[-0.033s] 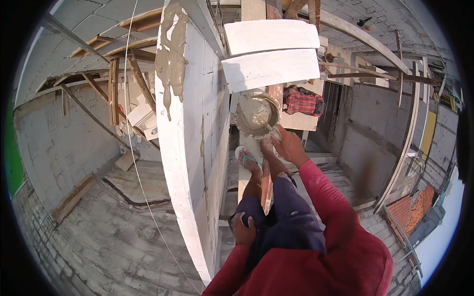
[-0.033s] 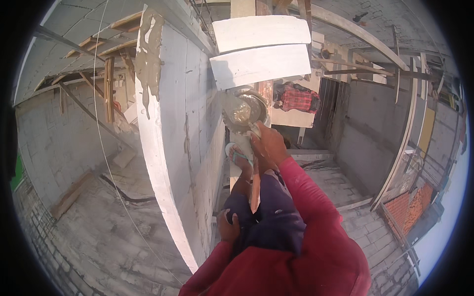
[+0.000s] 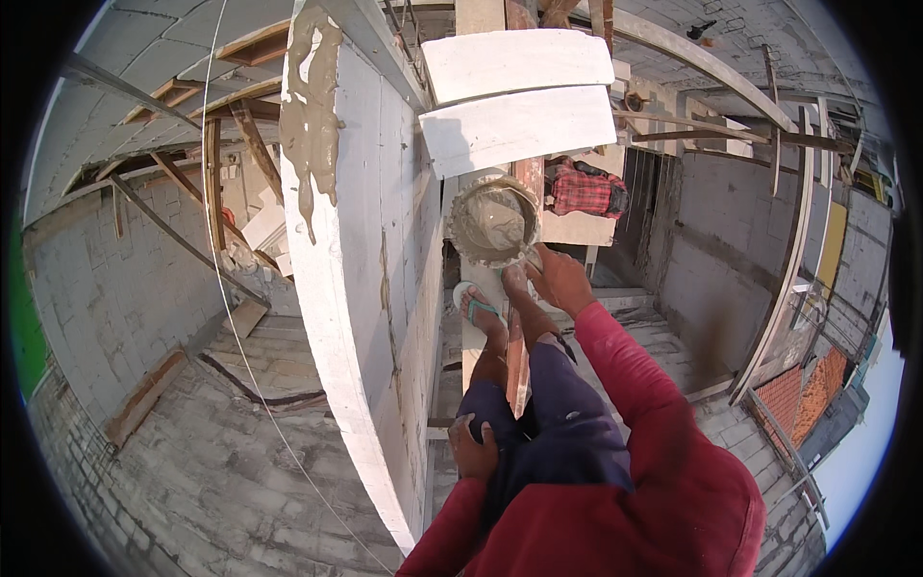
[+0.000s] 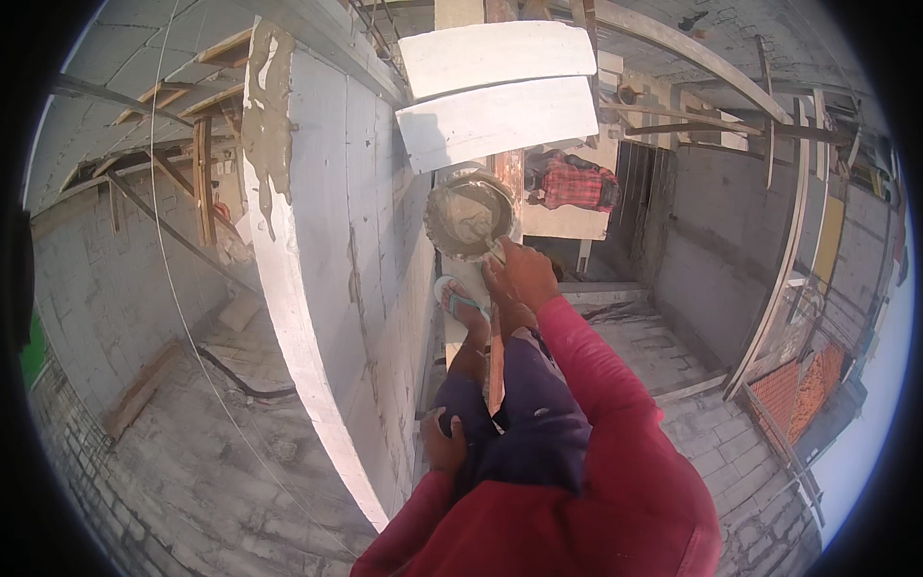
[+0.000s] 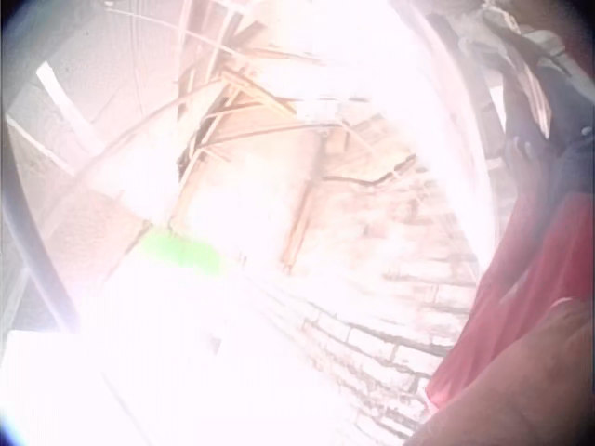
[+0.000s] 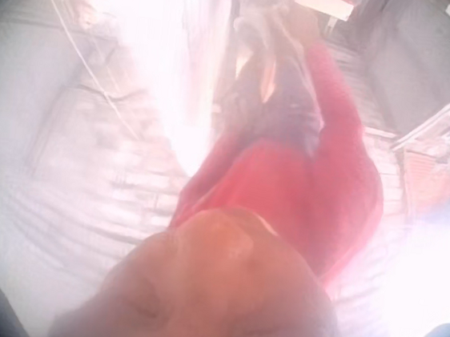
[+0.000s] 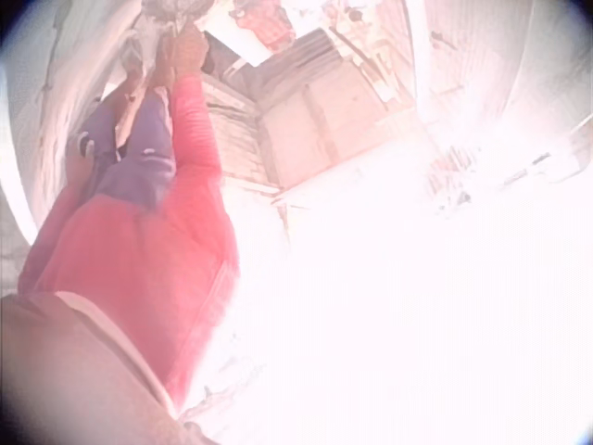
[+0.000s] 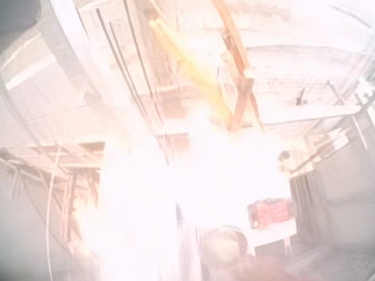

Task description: The person applies cement to a white rectangular board using a trowel, then positions and secures the board against a wall. The person repeats this process with additional boards, aligning them vertically along the wall.

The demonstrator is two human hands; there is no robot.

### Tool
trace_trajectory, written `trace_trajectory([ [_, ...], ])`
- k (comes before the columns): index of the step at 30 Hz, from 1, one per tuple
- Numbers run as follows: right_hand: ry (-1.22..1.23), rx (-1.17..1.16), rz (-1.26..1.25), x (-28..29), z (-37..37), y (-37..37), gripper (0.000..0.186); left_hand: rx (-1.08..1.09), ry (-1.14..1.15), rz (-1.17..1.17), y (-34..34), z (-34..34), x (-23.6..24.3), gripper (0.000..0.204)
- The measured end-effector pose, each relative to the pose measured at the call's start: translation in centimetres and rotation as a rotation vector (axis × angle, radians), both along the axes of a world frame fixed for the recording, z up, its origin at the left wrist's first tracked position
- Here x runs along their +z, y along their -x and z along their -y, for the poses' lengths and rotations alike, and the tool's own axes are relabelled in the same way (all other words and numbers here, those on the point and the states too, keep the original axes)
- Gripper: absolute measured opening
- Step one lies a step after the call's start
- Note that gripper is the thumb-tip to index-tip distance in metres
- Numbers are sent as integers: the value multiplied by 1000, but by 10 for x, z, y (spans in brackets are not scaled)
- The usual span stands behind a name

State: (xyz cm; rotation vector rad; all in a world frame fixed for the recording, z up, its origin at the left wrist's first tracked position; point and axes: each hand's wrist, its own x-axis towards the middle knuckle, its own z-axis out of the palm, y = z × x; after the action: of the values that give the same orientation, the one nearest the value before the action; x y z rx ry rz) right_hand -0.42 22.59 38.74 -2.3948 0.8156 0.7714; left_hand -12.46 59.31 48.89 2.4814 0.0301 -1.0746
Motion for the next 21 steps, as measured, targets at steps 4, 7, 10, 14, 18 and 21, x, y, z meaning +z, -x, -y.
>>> trace_trajectory([
  [4, 69, -18, -125, -149, 7, 27, 34, -12, -35, 17, -7, 3, -7, 44],
  [7, 101, -99, -228, -239, -4, 20, 41, -15, -97, -34, -13, 3, -10, 44],
  [10, -70, -132, -223, -281, -11, 15, 41, 0, -132, -63, -16, 5, -12, 43],
  [14, -198, -245, -160, -257, 11, 53, 45, -53, -111, -44, -21, 7, -8, 42],
  [18, -306, -243, -112, -205, 36, 79, 65, -104, -67, 4, -21, 1, 8, 40],
  [21, -287, -209, 12, -148, 36, 78, 61, -131, -15, 49, -20, -8, 11, 40],
])
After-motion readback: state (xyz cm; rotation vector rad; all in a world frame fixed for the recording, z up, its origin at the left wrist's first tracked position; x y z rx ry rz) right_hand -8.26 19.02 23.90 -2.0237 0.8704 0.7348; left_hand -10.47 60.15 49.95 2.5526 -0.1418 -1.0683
